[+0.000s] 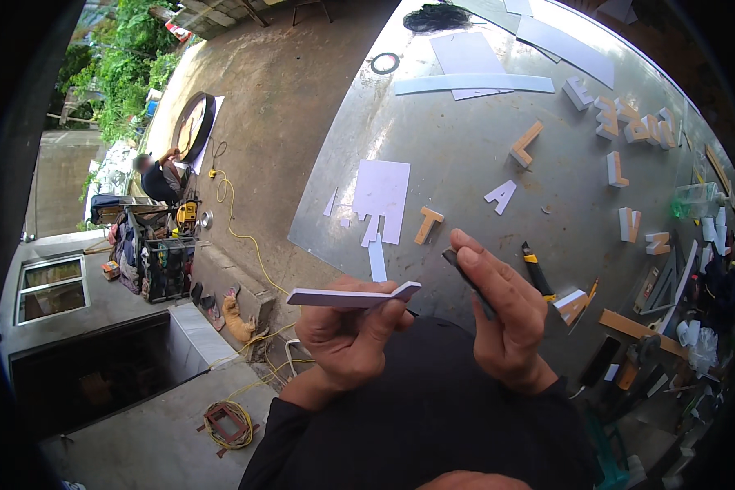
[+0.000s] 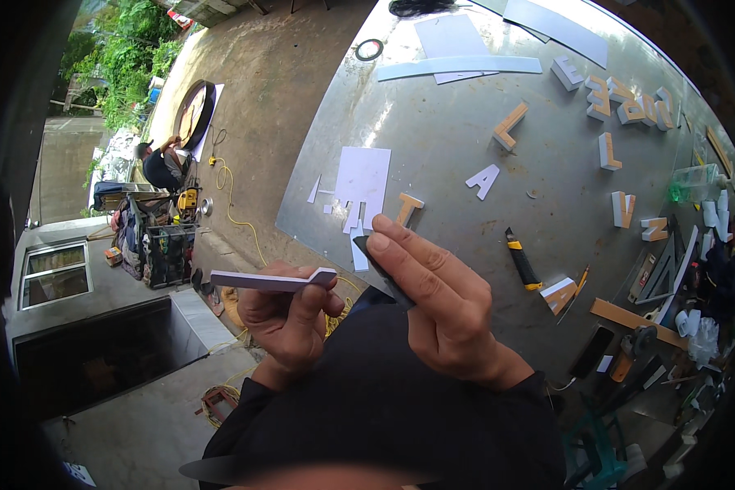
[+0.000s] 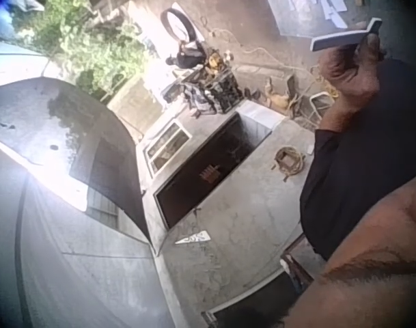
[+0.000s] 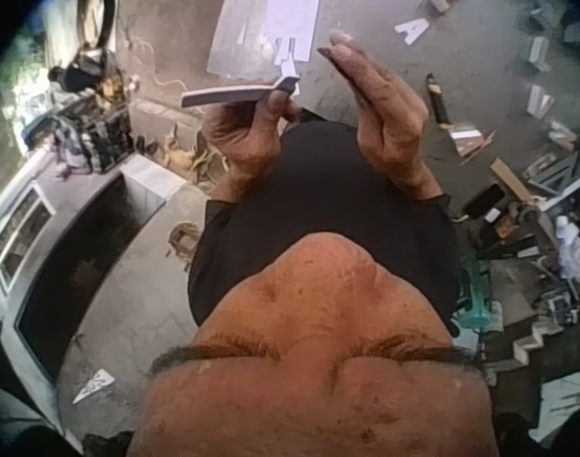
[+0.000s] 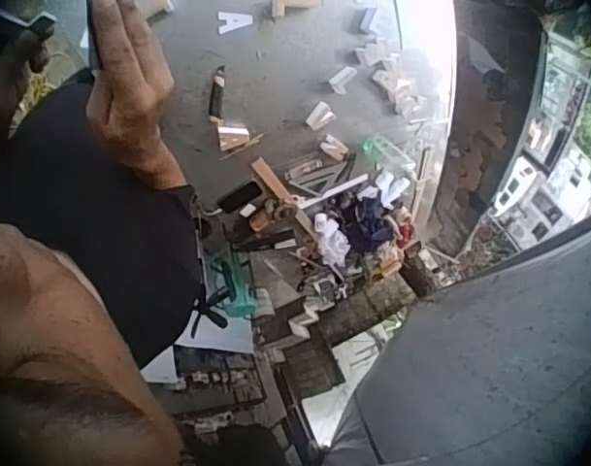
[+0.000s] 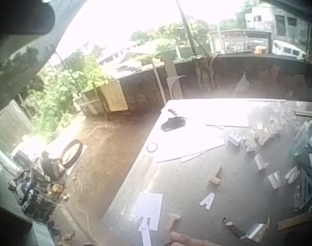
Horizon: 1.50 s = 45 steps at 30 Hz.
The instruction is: Using a utility knife and sandpaper to trim and smooth the edges of white foam or acrylic letters.
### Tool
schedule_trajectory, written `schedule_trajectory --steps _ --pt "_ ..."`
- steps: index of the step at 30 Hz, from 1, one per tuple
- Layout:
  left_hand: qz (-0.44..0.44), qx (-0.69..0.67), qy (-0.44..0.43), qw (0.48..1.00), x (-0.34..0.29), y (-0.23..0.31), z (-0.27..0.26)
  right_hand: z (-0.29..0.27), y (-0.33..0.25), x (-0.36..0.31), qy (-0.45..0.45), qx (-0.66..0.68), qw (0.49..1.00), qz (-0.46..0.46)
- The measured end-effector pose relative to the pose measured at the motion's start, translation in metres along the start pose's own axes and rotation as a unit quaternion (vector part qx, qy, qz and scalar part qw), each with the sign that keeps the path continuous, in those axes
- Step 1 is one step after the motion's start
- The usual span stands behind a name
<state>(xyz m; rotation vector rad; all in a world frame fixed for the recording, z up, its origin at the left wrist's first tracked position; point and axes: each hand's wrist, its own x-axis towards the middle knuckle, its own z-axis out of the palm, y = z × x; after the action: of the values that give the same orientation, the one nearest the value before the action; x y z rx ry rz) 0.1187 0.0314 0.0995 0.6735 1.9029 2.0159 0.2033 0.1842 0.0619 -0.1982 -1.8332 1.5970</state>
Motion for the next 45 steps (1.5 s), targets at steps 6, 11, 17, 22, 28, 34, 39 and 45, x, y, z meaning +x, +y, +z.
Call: schedule_trajectory --steps 6,11,17,22,28,34,39,45 --pt "0.128 0.173 -0.031 0.976 0.001 -0.005 -0.005 0.012 0.005 0.0 -0.007 -0.14 0.977 -0.162" --pt "0.152 0.2 -0.034 0.967 0.001 -0.008 -0.009 0.02 0.012 -0.001 0.005 -0.154 0.977 -0.146" --pt "0.148 0.206 -0.044 0.966 0.001 -0.012 -0.013 0.022 0.013 -0.002 0.0 -0.182 0.971 -0.156" --pt "0.101 0.157 -0.003 0.982 -0.001 -0.012 -0.005 0.02 0.011 0.0 -0.008 -0.176 0.973 -0.152" --pt "0.047 0.036 0.013 0.998 -0.003 -0.01 -0.004 0.014 0.02 0.005 -0.018 -0.185 0.978 -0.095" --pt "0.115 -0.017 -0.046 0.992 0.006 -0.022 -0.004 0.005 0.012 0.001 0.024 0.03 0.995 0.097" --pt "0.18 -0.026 -0.071 0.981 0.011 -0.03 -0.001 0.002 0.005 0.0 -0.036 0.045 0.998 0.006" --pt "0.228 0.114 -0.064 0.965 0.008 -0.03 -0.007 0.002 0.002 -0.002 -0.029 0.012 0.998 -0.046"
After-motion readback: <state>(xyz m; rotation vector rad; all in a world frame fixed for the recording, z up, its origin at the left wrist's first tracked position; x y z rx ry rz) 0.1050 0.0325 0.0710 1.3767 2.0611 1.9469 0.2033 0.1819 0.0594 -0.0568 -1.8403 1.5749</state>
